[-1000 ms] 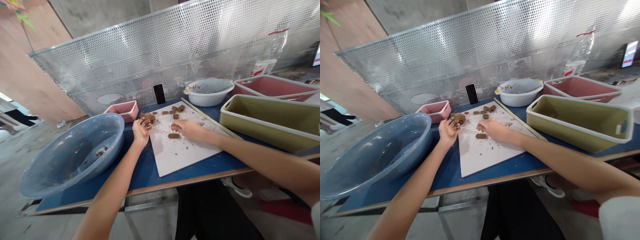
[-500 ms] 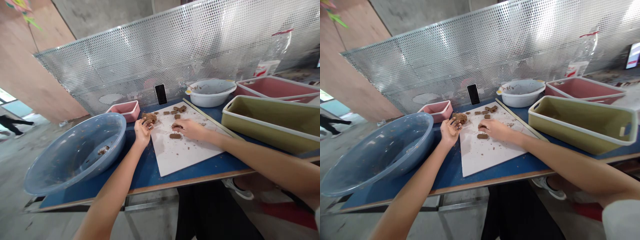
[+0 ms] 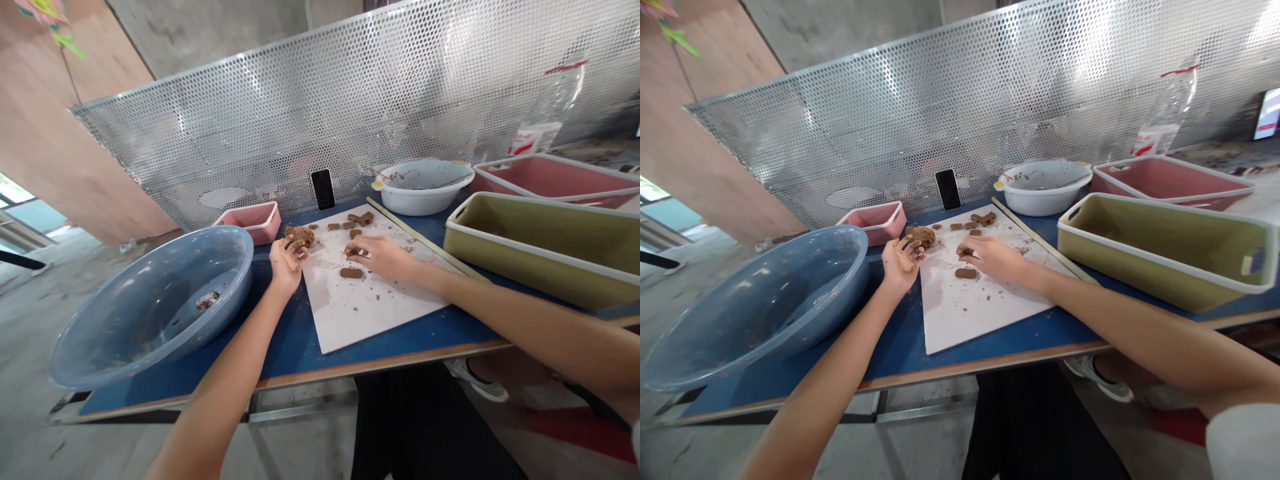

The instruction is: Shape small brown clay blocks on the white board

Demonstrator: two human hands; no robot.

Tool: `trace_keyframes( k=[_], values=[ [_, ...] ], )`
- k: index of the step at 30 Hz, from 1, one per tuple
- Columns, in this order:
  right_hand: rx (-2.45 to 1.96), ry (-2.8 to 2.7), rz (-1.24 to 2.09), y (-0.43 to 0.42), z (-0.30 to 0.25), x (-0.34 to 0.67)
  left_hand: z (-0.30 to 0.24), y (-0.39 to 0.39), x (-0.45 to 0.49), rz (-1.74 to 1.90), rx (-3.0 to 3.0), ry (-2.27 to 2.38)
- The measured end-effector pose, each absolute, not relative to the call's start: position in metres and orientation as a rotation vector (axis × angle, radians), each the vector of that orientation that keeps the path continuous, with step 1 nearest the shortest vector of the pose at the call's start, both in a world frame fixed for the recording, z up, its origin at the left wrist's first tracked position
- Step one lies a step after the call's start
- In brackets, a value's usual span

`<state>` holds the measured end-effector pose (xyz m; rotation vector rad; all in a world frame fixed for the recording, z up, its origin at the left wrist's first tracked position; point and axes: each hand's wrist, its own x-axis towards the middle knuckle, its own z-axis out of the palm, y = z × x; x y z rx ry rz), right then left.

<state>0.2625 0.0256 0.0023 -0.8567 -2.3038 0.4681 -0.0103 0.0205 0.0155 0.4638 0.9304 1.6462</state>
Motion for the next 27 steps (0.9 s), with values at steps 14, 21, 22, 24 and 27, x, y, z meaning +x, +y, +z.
trace_keyframes(
  k=[14, 21, 22, 24, 27],
  values=[
    [-0.707, -2.222, 0.456, 0.028, -0.002, 0.264, 0.019, 0.018, -0.01, 1.625, 0.518, 0.96],
    [-0.627, -2.203, 0.363, 0.026, -0.005, 0.263, 0.015, 0.013, 0.001, 1.339, 0.961, 1.008],
    [-0.608, -2.198, 0.344, 0.025, -0.005, 0.263, 0.013, 0.01, 0.005, 1.235, 1.061, 0.979],
    [-0.55, -2.187, 0.303, 0.025, -0.005, 0.263, 0.009, 0.004, 0.013, 1.078, 1.227, 0.918],
    [-0.479, -2.159, 0.246, 0.024, -0.004, 0.262, 0.002, -0.003, 0.023, 0.977, 1.291, 0.85]
  ],
)
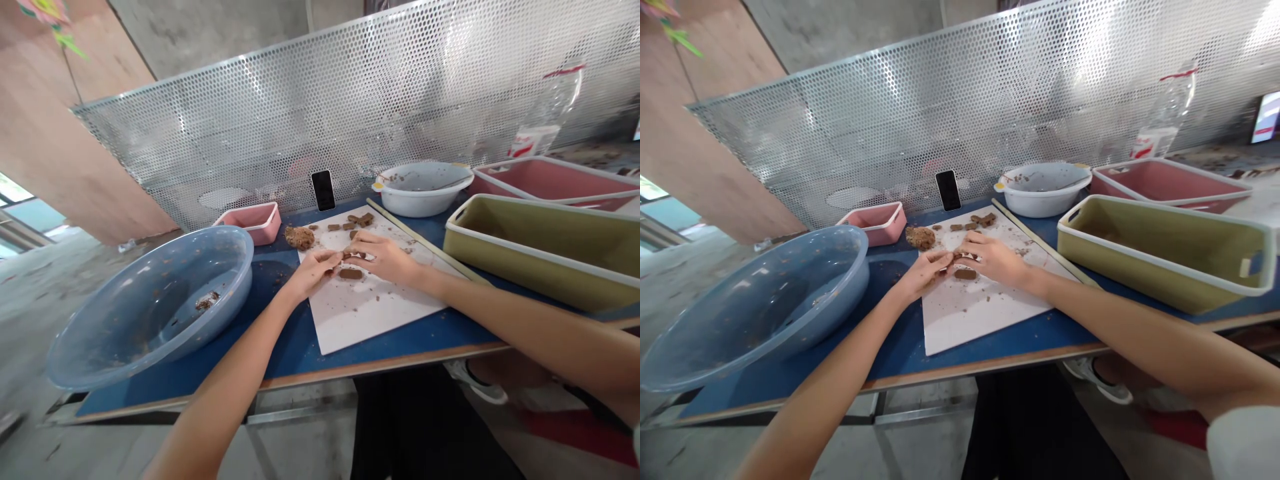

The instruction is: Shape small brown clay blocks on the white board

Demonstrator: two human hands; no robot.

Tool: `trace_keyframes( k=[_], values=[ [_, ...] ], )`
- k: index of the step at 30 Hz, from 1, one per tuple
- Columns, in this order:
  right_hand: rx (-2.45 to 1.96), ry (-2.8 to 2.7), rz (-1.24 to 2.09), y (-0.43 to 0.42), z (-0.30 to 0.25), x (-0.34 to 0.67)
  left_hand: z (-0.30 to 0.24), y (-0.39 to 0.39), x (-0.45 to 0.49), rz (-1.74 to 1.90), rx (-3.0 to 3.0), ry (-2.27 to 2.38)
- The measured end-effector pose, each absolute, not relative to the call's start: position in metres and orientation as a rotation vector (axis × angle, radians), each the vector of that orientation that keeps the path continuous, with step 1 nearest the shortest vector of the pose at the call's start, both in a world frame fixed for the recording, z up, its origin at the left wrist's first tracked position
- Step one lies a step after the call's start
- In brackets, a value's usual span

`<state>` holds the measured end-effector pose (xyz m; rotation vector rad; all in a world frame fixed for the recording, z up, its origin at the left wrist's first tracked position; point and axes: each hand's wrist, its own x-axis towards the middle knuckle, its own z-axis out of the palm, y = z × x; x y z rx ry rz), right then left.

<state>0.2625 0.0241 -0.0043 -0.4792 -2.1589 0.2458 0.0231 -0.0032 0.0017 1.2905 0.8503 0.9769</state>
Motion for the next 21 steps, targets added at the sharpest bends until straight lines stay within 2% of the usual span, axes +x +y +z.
trace_keyframes(
  k=[21],
  values=[
    [-0.489, -2.09, 0.178, 0.0274, -0.0066, 0.2608, -0.0026, -0.0036, 0.0283, 1.058, 1.225, 0.808]
  ],
)
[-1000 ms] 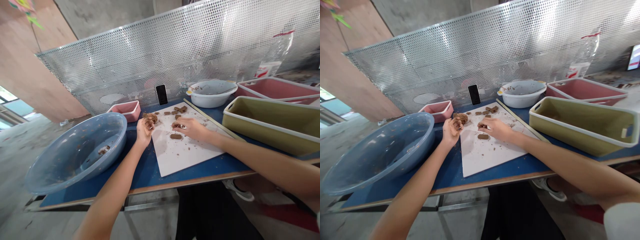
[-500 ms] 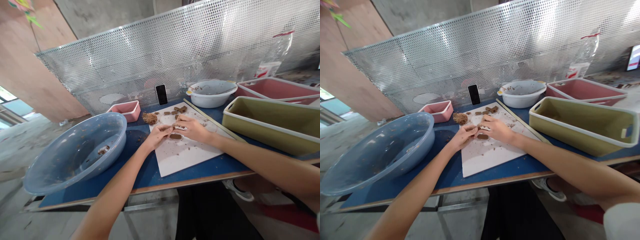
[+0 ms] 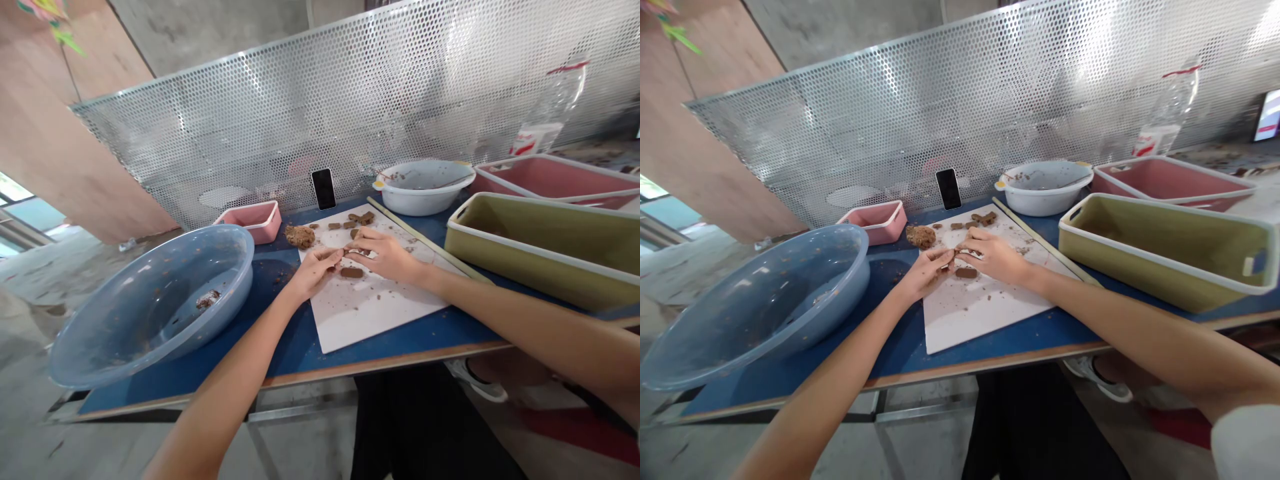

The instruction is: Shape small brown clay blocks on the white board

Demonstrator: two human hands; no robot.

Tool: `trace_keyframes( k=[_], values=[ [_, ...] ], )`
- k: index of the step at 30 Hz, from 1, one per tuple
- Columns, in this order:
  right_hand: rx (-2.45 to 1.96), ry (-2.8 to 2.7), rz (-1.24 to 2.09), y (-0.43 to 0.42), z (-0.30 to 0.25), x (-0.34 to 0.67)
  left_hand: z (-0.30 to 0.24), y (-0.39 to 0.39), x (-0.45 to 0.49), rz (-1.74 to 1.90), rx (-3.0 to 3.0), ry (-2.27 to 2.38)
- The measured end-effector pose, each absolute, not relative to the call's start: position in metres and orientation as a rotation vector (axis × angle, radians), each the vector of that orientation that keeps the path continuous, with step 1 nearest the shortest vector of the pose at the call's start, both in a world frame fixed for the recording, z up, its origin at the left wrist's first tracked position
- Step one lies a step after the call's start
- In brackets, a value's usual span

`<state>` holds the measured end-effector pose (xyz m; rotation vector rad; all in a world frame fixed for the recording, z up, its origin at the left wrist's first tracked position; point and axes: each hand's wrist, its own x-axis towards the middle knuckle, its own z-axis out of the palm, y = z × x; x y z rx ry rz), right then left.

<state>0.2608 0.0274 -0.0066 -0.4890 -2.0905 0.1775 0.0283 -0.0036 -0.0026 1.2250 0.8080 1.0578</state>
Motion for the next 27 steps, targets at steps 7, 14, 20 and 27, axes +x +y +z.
trace_keyframes(
  k=[7, 14, 20, 27],
  values=[
    [-0.507, -2.104, 0.2, 0.026, -0.006, 0.262, -0.003, -0.004, 0.029, 1.049, 1.194, 0.814],
    [-0.559, -2.096, 0.228, 0.022, -0.003, 0.261, -0.005, -0.002, 0.029, 1.057, 1.227, 0.833],
    [-0.556, -2.088, 0.251, 0.026, -0.002, 0.261, -0.002, -0.004, 0.031, 1.091, 1.358, 0.877],
    [-0.586, -2.436, 0.263, 0.037, 0.0, 0.269, -0.001, 0.005, 0.026, 1.298, 1.363, 1.108]
  ],
)
